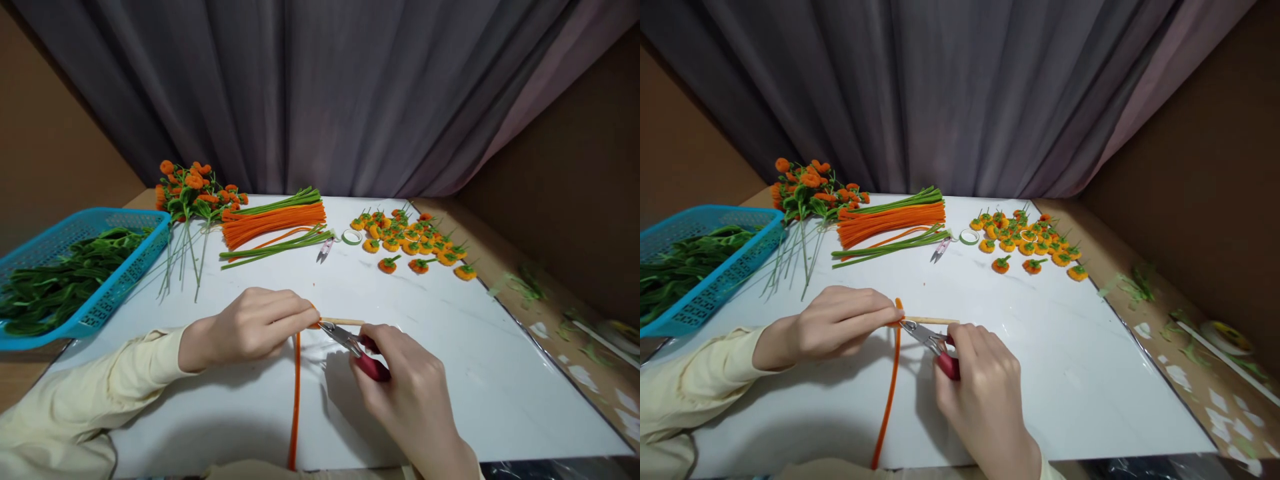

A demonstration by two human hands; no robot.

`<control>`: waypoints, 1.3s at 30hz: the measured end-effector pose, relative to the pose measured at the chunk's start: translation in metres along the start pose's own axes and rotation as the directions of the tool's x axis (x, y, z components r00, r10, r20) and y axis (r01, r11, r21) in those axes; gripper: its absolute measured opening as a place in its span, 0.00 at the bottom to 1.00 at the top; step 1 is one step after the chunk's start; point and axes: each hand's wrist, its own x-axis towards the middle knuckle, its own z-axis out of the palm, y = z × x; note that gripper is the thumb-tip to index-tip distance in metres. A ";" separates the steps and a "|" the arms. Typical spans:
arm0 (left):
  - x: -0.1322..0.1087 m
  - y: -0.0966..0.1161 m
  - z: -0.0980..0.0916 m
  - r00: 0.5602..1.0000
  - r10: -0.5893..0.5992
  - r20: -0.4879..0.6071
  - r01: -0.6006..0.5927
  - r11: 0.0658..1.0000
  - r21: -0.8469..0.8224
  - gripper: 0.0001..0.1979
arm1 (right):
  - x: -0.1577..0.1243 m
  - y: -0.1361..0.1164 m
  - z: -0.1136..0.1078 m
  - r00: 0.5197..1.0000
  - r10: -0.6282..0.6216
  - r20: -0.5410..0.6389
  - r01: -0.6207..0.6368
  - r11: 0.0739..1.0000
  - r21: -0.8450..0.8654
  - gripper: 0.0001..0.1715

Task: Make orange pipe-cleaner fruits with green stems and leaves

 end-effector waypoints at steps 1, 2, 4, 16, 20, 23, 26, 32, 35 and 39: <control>0.000 0.000 0.000 1.000 -0.010 -0.005 0.010 1.000 -0.003 0.12 | 0.000 0.001 0.001 1.000 -0.009 -0.002 0.009 1.000 -0.008 0.06; 0.000 0.000 0.001 1.000 -0.017 -0.008 0.017 1.000 -0.003 0.12 | 0.001 0.002 0.002 1.000 -0.018 0.002 0.018 1.000 -0.011 0.07; -0.001 0.000 0.002 1.000 -0.026 -0.012 0.026 1.000 -0.001 0.12 | 0.002 0.004 0.002 0.999 -0.039 0.016 0.039 0.999 -0.009 0.07; -0.005 -0.002 0.008 0.998 -0.058 -0.012 0.058 0.998 0.021 0.11 | 0.004 0.016 0.013 0.995 -0.098 -0.019 0.099 0.995 0.011 0.09; -0.005 -0.002 0.008 0.997 -0.071 -0.004 0.071 0.997 0.000 0.11 | 0.004 0.017 0.014 0.994 -0.104 -0.014 0.104 0.995 0.009 0.08; -0.007 -0.002 0.011 0.997 -0.083 -0.001 0.083 0.997 0.000 0.11 | 0.004 0.017 0.013 0.994 -0.105 -0.009 0.105 0.994 0.008 0.08; -0.009 -0.002 0.013 0.996 -0.089 -0.010 0.088 0.996 -0.003 0.11 | 0.003 0.019 0.014 0.994 -0.106 -0.004 0.106 0.994 0.008 0.08; -0.010 -0.002 0.014 0.997 -0.081 -0.004 0.081 0.997 -0.018 0.12 | 0.002 0.020 0.016 0.994 -0.105 -0.016 0.105 0.994 0.030 0.09; -0.010 -0.002 0.013 0.996 -0.085 0.000 0.085 0.996 -0.025 0.12 | 0.002 0.020 0.016 0.995 -0.100 -0.007 0.100 0.994 0.044 0.08; -0.007 -0.002 0.012 0.997 -0.082 -0.012 0.081 0.996 -0.042 0.11 | 0.003 0.018 0.016 0.996 -0.087 -0.016 0.087 0.996 0.008 0.09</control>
